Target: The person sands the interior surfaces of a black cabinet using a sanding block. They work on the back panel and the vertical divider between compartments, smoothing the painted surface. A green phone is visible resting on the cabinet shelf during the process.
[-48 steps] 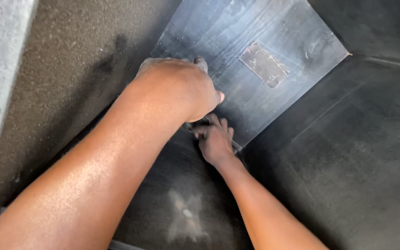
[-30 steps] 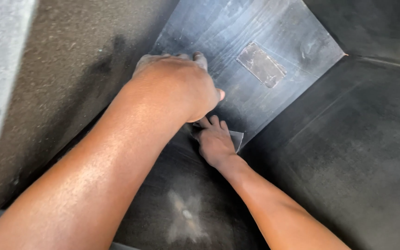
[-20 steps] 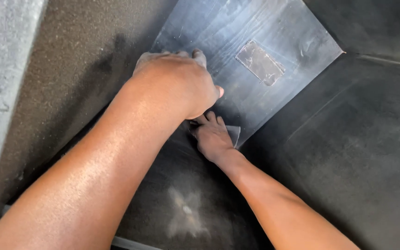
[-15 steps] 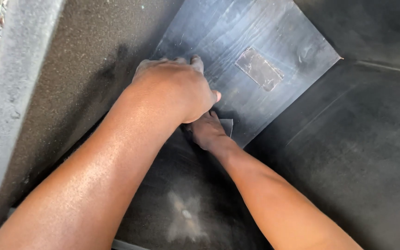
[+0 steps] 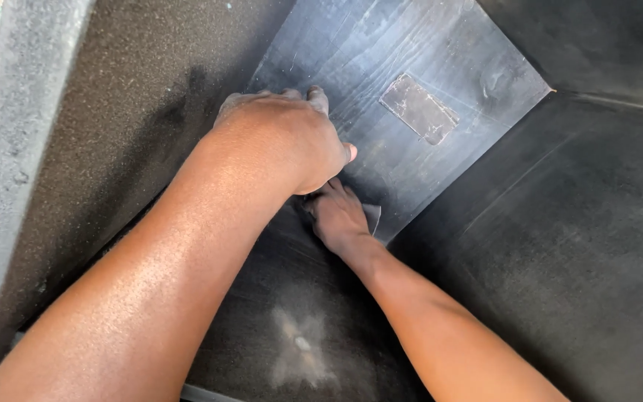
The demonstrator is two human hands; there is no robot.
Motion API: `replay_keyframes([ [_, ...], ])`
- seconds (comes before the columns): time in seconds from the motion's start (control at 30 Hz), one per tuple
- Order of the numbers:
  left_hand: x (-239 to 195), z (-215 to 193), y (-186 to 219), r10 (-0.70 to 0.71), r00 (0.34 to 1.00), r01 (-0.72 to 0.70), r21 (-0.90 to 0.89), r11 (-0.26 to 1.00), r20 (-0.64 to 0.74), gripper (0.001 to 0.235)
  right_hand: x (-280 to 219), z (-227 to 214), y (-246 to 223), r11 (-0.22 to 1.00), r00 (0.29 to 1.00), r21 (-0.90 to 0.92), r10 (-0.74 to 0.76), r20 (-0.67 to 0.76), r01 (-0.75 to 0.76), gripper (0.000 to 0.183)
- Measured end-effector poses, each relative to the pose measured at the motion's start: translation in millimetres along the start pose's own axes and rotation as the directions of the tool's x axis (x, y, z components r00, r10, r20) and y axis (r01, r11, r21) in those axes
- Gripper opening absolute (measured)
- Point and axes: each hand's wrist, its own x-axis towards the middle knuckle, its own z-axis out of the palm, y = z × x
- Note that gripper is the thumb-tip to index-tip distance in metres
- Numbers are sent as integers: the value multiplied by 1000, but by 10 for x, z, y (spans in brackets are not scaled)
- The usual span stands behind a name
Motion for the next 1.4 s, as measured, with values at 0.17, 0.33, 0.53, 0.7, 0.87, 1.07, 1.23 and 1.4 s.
replay_keyframes([
  [0.17, -64, -23, 13, -4, 1000, 4, 23, 1000, -4, 67, -79, 111, 119, 1000, 999, -21, 16, 28, -16, 26],
  [0.33, -80, -44, 11, -13, 1000, 13, -2, 1000, 16, 66, 289, 356, 143, 1000, 1000, -3, 8, -23, -8, 25],
  [0.53, -205, -129, 46, -39, 996, 38, 22, 999, 80, 66, -54, 34, -41, 988, 982, -86, 137, 131, -127, 34],
  [0.7, -133, -103, 91, -56, 993, 53, 37, 998, 100, 69, -8, -21, -25, 986, 979, 31, 160, 128, -166, 36],
  [0.87, -143, -126, 79, -64, 996, 63, 29, 998, 59, 72, 101, 103, 126, 981, 979, 78, 170, 116, -180, 42],
  [1.07, -55, 12, 8, -43, 997, 43, 8, 999, 58, 70, 204, 304, 307, 992, 984, 42, 110, 141, -117, 38],
  [1.23, -72, 13, -18, -71, 992, 71, 1, 997, 107, 71, 31, 38, 22, 969, 992, 245, -6, 130, -26, 44],
  [1.4, -104, 1, 6, -45, 990, 37, 61, 997, 132, 74, 59, -8, -12, 977, 958, 98, 164, 233, -191, 34],
])
